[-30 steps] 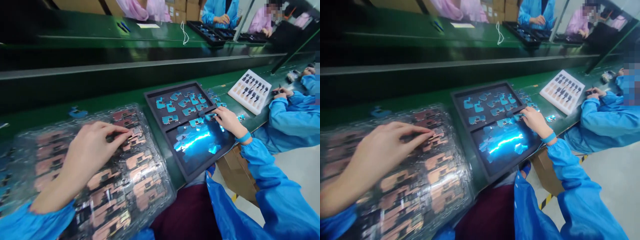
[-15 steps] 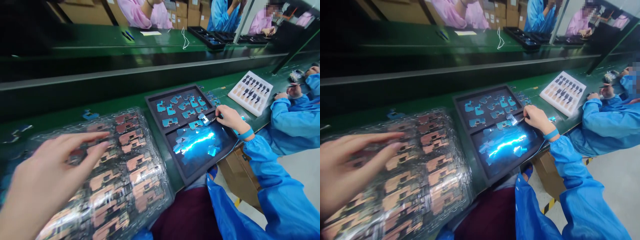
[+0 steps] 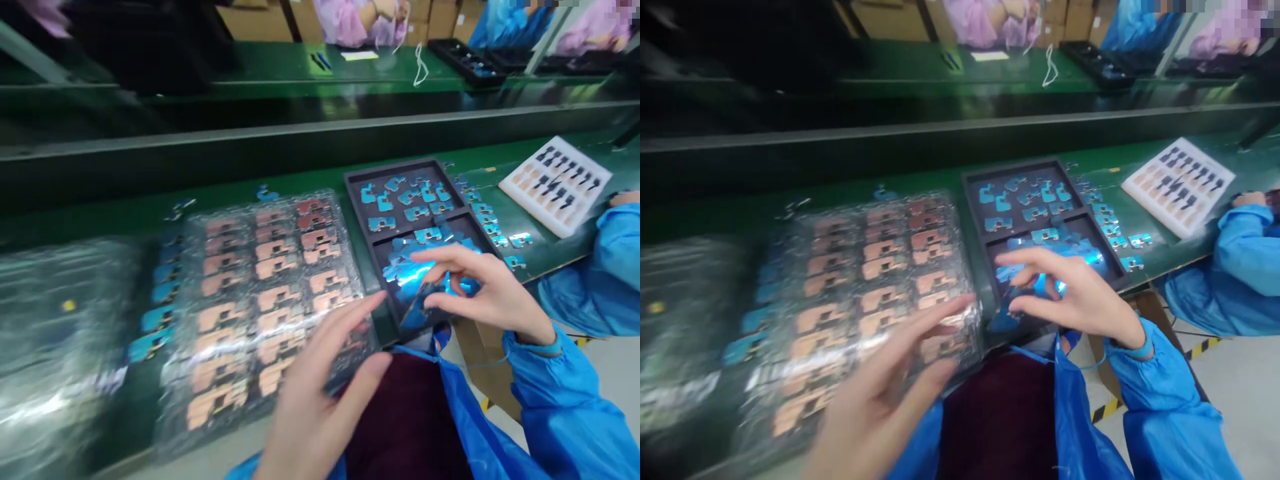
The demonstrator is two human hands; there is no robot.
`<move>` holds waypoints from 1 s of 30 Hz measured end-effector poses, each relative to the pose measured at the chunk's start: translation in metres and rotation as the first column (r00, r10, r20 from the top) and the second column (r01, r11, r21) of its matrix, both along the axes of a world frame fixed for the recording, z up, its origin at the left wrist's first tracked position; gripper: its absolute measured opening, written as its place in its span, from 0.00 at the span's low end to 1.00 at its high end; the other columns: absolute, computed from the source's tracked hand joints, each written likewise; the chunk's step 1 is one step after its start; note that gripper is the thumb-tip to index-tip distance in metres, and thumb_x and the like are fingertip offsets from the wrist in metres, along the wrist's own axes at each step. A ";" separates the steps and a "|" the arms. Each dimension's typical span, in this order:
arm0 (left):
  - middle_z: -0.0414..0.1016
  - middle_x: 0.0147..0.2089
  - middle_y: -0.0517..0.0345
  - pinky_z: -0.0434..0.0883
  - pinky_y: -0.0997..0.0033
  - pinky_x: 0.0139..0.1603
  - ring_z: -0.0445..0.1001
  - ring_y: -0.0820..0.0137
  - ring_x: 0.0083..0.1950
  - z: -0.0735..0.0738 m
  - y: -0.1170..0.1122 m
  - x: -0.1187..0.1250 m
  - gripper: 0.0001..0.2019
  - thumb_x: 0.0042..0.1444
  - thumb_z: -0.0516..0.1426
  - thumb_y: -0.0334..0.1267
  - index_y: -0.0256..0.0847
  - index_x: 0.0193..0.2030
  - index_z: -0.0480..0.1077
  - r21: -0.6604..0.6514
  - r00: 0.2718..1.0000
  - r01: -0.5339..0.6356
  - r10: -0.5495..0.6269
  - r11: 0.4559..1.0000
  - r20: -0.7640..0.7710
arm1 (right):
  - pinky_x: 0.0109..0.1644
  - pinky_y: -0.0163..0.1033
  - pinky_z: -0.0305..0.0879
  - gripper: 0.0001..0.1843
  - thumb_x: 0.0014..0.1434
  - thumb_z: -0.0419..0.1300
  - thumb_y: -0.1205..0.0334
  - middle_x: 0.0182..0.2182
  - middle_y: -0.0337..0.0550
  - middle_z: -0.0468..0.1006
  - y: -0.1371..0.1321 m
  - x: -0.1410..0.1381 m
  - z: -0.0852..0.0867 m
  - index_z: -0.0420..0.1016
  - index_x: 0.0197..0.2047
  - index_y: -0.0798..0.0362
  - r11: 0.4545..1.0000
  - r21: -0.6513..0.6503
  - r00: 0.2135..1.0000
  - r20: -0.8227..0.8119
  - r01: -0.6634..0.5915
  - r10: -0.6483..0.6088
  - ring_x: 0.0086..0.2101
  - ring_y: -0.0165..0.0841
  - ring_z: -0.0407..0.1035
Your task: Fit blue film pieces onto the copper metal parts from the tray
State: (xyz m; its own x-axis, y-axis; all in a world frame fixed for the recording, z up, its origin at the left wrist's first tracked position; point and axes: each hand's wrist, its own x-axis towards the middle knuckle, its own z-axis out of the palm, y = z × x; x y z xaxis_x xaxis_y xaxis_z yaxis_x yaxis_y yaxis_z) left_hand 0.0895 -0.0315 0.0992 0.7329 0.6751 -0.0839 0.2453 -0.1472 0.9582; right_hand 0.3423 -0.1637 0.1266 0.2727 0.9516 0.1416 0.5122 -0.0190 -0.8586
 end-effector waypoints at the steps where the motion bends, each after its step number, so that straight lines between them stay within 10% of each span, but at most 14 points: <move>1: 0.84 0.62 0.57 0.80 0.47 0.63 0.82 0.46 0.62 -0.003 -0.008 0.012 0.22 0.59 0.69 0.50 0.62 0.61 0.82 -0.111 1.000 0.014 -0.012 0.994 0.016 | 0.28 0.35 0.67 0.21 0.69 0.72 0.57 0.42 0.38 0.86 0.005 -0.012 -0.001 0.80 0.63 0.43 0.998 -0.002 0.998 -0.019 -0.061 0.061 0.29 0.30 0.73; 7: 0.86 0.38 0.56 0.85 0.66 0.44 0.86 0.61 0.40 -0.029 -0.014 0.037 0.12 0.55 0.73 0.44 0.46 0.45 0.86 -0.379 0.955 -0.243 0.288 0.893 0.067 | 0.28 0.36 0.72 0.12 0.68 0.70 0.56 0.43 0.45 0.84 0.027 -0.055 -0.040 0.84 0.53 0.47 0.969 0.144 0.975 -0.126 0.199 -0.181 0.34 0.34 0.76; 17: 0.86 0.37 0.56 0.86 0.63 0.45 0.86 0.61 0.39 -0.044 -0.020 0.038 0.11 0.54 0.74 0.44 0.44 0.40 0.83 -0.349 0.904 -0.372 0.420 0.860 0.073 | 0.38 0.40 0.82 0.09 0.72 0.65 0.55 0.38 0.42 0.85 0.040 -0.085 -0.077 0.86 0.42 0.47 0.902 0.173 0.886 -0.329 0.396 -0.326 0.34 0.35 0.79; 26: 0.88 0.42 0.53 0.84 0.64 0.50 0.86 0.61 0.45 -0.047 -0.012 0.032 0.12 0.56 0.74 0.45 0.43 0.43 0.83 -0.521 0.942 -0.181 0.299 0.834 0.150 | 0.31 0.38 0.77 0.14 0.73 0.66 0.51 0.29 0.39 0.81 0.044 -0.085 -0.085 0.84 0.37 0.48 0.883 0.141 0.851 -0.370 0.447 -0.372 0.27 0.33 0.75; 30: 0.87 0.50 0.49 0.83 0.63 0.48 0.85 0.58 0.51 -0.047 -0.008 0.026 0.17 0.61 0.72 0.49 0.43 0.51 0.79 -0.682 0.941 -0.001 0.232 0.731 0.247 | 0.34 0.42 0.77 0.16 0.74 0.64 0.51 0.31 0.41 0.81 0.049 -0.090 -0.087 0.82 0.35 0.48 0.854 0.200 0.866 -0.262 0.480 -0.426 0.28 0.35 0.74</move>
State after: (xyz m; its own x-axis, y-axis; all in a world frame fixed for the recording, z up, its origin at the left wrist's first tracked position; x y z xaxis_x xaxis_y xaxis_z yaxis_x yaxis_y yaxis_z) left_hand 0.1154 -0.0400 0.0517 0.7176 0.6093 -0.3375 -0.0935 0.5644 0.8202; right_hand 0.2522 -0.1146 0.0398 0.7127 0.6545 0.2524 0.3157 0.0221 -0.9486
